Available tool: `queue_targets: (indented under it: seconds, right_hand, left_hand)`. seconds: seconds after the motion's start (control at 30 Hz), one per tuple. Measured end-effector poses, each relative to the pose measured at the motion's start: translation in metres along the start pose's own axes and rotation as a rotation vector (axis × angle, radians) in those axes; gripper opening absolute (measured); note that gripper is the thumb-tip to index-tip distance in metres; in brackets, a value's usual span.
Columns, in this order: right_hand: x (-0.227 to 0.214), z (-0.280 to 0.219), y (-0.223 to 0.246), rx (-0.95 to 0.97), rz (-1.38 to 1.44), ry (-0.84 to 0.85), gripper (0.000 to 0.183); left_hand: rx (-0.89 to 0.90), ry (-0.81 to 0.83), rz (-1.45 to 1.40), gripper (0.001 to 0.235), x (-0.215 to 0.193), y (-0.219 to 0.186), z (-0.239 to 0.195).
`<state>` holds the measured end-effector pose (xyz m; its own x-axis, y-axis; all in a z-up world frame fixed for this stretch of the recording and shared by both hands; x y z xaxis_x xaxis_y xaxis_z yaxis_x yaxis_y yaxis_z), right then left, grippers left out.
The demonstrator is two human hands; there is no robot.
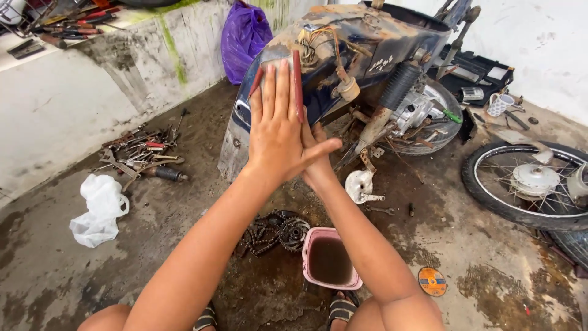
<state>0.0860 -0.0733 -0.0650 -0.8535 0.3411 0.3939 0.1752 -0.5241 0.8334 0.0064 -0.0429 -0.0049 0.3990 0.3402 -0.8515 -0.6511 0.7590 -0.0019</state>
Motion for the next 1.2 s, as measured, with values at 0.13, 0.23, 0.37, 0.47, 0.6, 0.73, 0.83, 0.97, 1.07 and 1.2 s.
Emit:
queue_targets:
  seconds: [0.13, 0.23, 0.37, 0.47, 0.6, 0.73, 0.83, 0.97, 1.07, 1.2]
  right_hand:
    - [-0.004, 0.005, -0.009, 0.123, 0.058, -0.131, 0.052]
    - [-0.009, 0.007, -0.011, 0.132, 0.046, -0.164, 0.043]
    - [-0.007, 0.004, -0.009, 0.195, -0.004, -0.195, 0.066]
    - [-0.003, 0.001, -0.005, 0.244, -0.047, -0.213, 0.085]
    - [0.001, -0.003, 0.001, 0.292, -0.078, -0.245, 0.104]
    - [0.006, 0.002, 0.012, 0.375, -0.139, -0.336, 0.126]
    - [0.000, 0.004, -0.001, 0.300, -0.112, -0.321, 0.073]
    - [-0.011, 0.011, -0.021, 0.210, 0.003, -0.316, 0.024]
    - [-0.011, 0.013, -0.021, 0.192, -0.056, -0.291, 0.021]
    - [0.017, 0.005, 0.011, 0.230, -0.041, -0.153, 0.094]
  left_hand:
    - [-0.089, 0.045, -0.154, 0.123, -0.009, 0.000, 0.029]
    - [-0.095, 0.064, -0.157, 0.130, -0.016, -0.006, 0.008]
    - [0.025, -0.010, -0.114, 0.137, 0.001, -0.002, -0.010]
    - [-0.079, -0.012, -0.365, 0.122, -0.009, 0.002, 0.030]
    - [-0.075, -0.017, -0.314, 0.127, -0.004, 0.007, 0.014]
    - [0.003, 0.004, -0.313, 0.131, 0.014, 0.027, -0.024]
    - [-0.054, -0.006, -0.388, 0.124, 0.012, 0.034, -0.009]
    - [-0.133, -0.008, -0.449, 0.123, -0.004, 0.024, 0.030]
    - [-0.127, -0.031, -0.348, 0.125, 0.001, 0.021, 0.042]
    - [-0.050, 0.009, -0.331, 0.132, 0.002, 0.022, -0.011]
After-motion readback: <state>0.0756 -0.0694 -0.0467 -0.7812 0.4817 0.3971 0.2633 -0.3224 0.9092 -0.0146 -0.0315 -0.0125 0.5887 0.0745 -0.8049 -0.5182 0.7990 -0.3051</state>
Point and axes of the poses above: each hand's wrist, its own z-axis towards the middle knuckle, its own x-axis out of the palm, y = z × x, the point moved 1 cm from there along z, towards the middle knuckle, and after that the axes turned 3 degrees about -x, right-handed, at the moved point
